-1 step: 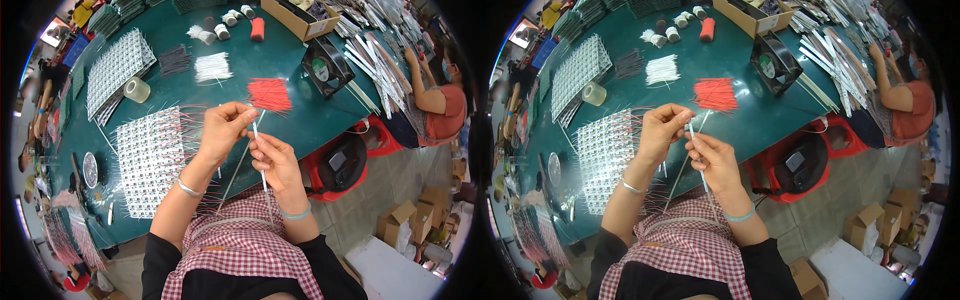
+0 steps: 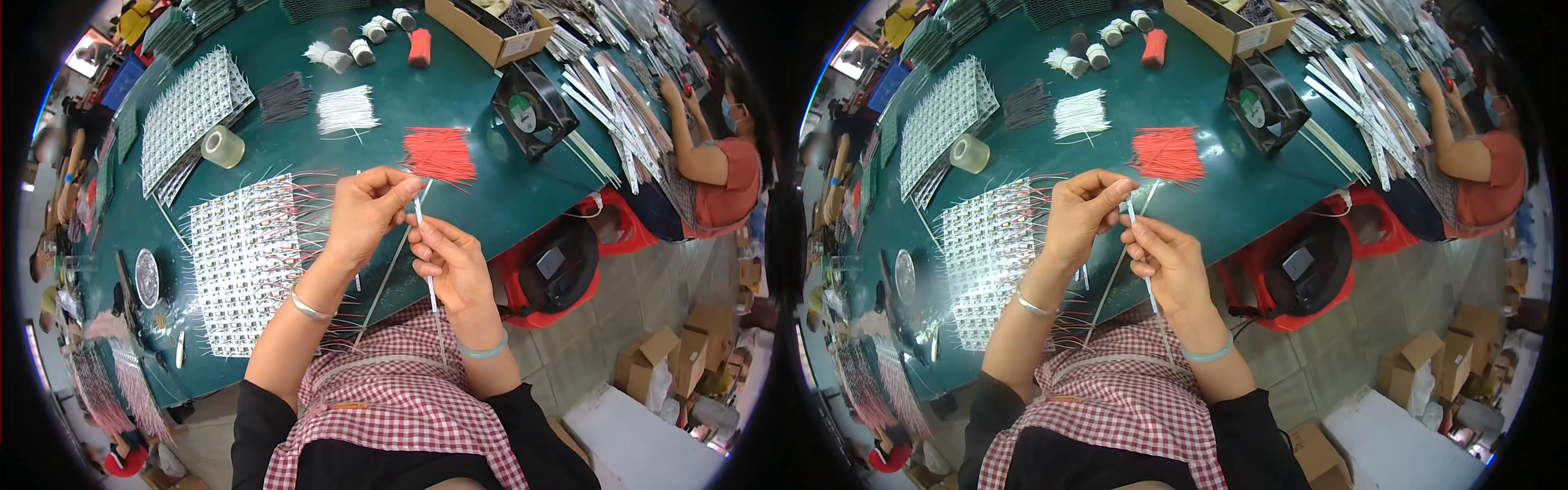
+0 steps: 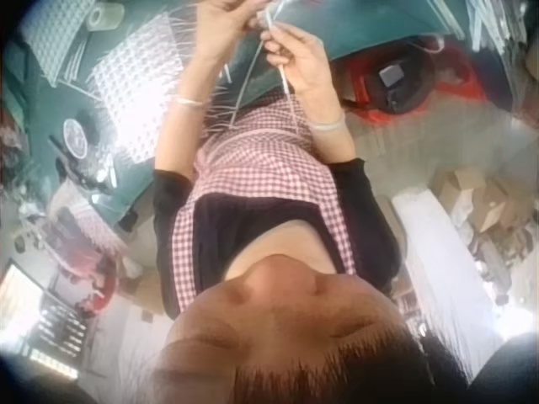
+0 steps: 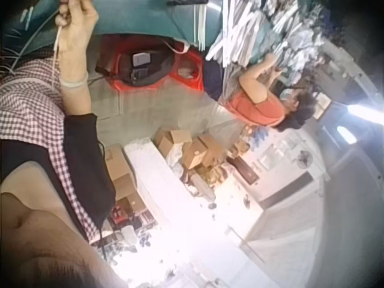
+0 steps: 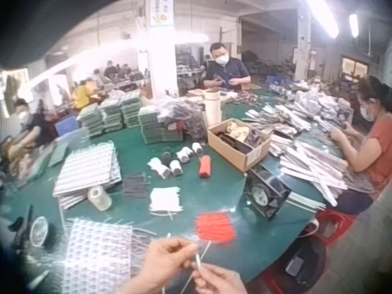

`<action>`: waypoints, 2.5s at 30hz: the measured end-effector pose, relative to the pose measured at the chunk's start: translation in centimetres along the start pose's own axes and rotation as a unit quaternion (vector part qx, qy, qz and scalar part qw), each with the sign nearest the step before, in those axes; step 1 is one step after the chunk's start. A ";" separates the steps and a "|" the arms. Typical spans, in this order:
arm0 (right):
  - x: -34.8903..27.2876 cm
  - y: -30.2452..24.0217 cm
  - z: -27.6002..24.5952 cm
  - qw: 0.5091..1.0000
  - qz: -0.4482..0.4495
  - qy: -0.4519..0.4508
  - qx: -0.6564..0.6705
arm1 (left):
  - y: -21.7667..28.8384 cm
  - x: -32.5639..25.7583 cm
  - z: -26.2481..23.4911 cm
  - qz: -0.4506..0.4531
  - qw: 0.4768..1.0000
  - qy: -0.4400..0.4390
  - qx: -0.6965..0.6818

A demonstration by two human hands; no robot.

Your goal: The person inserts white plastic tubes into a grid of LED modules on a green workbench. They then bundle the tubes and wrap them with clear adhesive tape to secure the assembly. The person handles the components by hand throughout the process.

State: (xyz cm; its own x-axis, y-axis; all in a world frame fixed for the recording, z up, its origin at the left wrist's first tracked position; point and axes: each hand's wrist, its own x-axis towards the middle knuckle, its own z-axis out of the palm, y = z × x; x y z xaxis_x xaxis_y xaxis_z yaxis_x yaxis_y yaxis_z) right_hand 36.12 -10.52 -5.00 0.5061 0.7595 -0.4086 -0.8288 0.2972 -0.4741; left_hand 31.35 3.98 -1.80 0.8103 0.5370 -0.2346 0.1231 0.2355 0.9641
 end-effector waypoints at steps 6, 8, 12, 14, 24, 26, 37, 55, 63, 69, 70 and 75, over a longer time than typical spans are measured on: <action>0.0 -0.4 -0.9 0.993 -0.075 0.087 -0.003 | -2.5 0.9 0.9 0.040 0.950 0.017 0.311; 0.1 -0.4 -1.0 0.989 -0.104 0.106 -0.011 | -3.2 0.7 1.4 0.076 0.871 -0.016 0.485; -0.1 -0.6 -0.8 0.985 -0.119 0.121 -0.014 | -4.2 1.5 1.4 0.085 0.863 -0.031 0.497; -0.1 -0.8 -0.8 0.985 -0.125 0.119 -0.010 | -3.4 1.6 1.7 0.069 0.841 -0.049 0.534; -0.3 -0.4 -0.3 0.981 -0.137 0.136 -0.012 | 0.7 -0.9 1.3 -0.075 0.994 -0.052 0.060; -0.1 0.1 -0.4 0.982 -0.155 0.109 -0.014 | 1.5 -2.1 1.9 -0.074 0.994 -0.076 -0.012; 0.2 -0.6 2.1 0.974 -0.214 0.049 -0.047 | 1.6 -1.9 2.8 0.000 0.999 -0.030 -0.043; 0.1 -1.8 4.3 0.967 -0.217 0.075 -0.108 | 4.7 -2.1 1.7 -0.031 0.998 -0.053 0.012; 0.4 -1.9 3.8 0.980 -0.174 0.052 -0.077 | 4.1 -2.2 2.0 0.054 0.992 -0.058 0.098; 0.2 -2.1 3.9 0.985 -0.155 0.032 -0.072 | 3.4 -1.9 1.7 0.082 0.987 -0.041 0.130; 0.2 -2.1 3.9 0.984 -0.156 0.029 -0.075 | 3.3 -1.9 1.6 0.085 0.987 -0.036 0.132; 0.3 -1.9 3.7 0.983 -0.154 0.018 -0.096 | 3.5 -2.0 1.3 0.111 0.975 -0.023 0.193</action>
State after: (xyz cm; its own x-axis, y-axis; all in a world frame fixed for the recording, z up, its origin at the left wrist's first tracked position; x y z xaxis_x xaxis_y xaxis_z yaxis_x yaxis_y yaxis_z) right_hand 36.98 -8.70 -1.39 0.7363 0.6296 -0.2481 -0.5768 0.3922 -0.7166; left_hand 30.90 2.72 2.19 0.8657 0.5002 -0.0175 0.1411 -0.2104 0.9674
